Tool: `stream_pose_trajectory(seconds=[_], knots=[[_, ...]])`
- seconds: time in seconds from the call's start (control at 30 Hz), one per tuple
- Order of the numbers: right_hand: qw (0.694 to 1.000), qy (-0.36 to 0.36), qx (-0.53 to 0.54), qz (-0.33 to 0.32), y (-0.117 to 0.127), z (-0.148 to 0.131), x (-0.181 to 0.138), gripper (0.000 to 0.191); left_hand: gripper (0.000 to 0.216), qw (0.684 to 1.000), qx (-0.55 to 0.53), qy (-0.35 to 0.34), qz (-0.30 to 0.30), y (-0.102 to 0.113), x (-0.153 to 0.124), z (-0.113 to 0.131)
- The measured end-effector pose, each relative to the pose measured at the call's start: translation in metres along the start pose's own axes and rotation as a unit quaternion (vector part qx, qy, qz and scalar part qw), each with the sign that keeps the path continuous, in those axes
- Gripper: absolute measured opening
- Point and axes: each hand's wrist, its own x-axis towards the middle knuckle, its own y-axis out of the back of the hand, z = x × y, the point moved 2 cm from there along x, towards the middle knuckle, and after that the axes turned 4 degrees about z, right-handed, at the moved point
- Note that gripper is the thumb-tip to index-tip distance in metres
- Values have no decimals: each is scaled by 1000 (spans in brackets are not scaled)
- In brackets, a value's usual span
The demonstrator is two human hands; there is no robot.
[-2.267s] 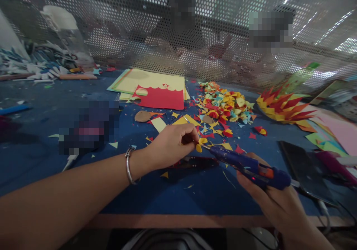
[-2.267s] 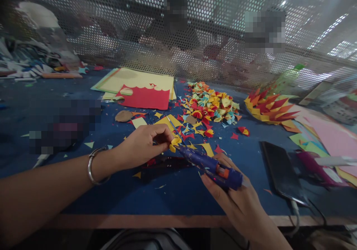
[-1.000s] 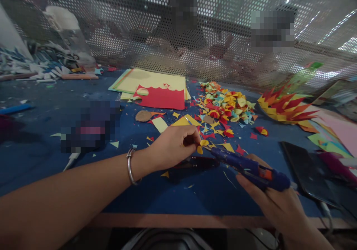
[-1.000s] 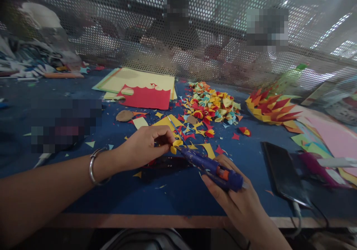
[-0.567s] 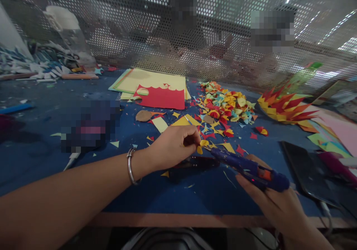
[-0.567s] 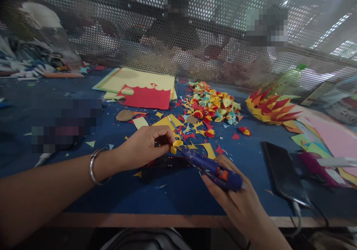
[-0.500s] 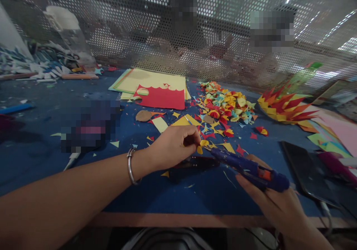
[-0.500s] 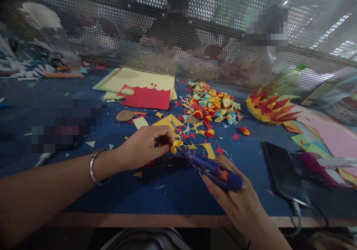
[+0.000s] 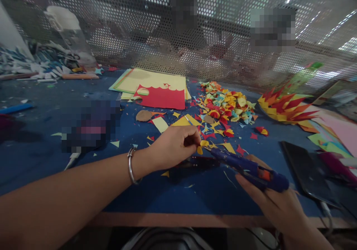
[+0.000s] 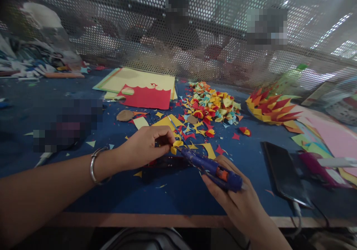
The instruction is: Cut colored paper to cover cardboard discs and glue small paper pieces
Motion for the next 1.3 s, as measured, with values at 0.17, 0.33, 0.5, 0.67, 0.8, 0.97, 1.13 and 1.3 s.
stream_pose_trajectory(seconds=[0.17, 0.33, 0.5, 0.67, 0.8, 0.97, 1.13, 1.3], knots=[[1000, 2, -5, 18, 0, -1, 0, 13, 13, 1000, -20, 12, 0, 0, 0, 0], [999, -22, -6, 34, 2, -2, 0, 15, 9, 989, -138, 43, 12, -2, 5, -7], [998, -60, 12, 29, 10, -1, 3, 10, 16, 955, -277, 67, 79, 3, 11, -13], [995, -56, -55, 60, 31, 12, 16, 14, 18, 942, -297, 55, 145, 12, 11, -13], [976, -9, -213, 36, 41, 41, 25, 25, 20, 934, -313, 40, 167, 15, 9, -10], [923, -36, -371, -99, 34, 73, 27, 41, 16, 921, -323, 15, 218, 21, 8, -5], [940, -78, -288, -166, 39, 81, 31, 41, 16, 911, -314, 15, 268, 26, 8, -6], [954, -90, -207, -196, 53, 77, 39, 39, 12, 904, -322, 28, 280, 25, 9, -10]])
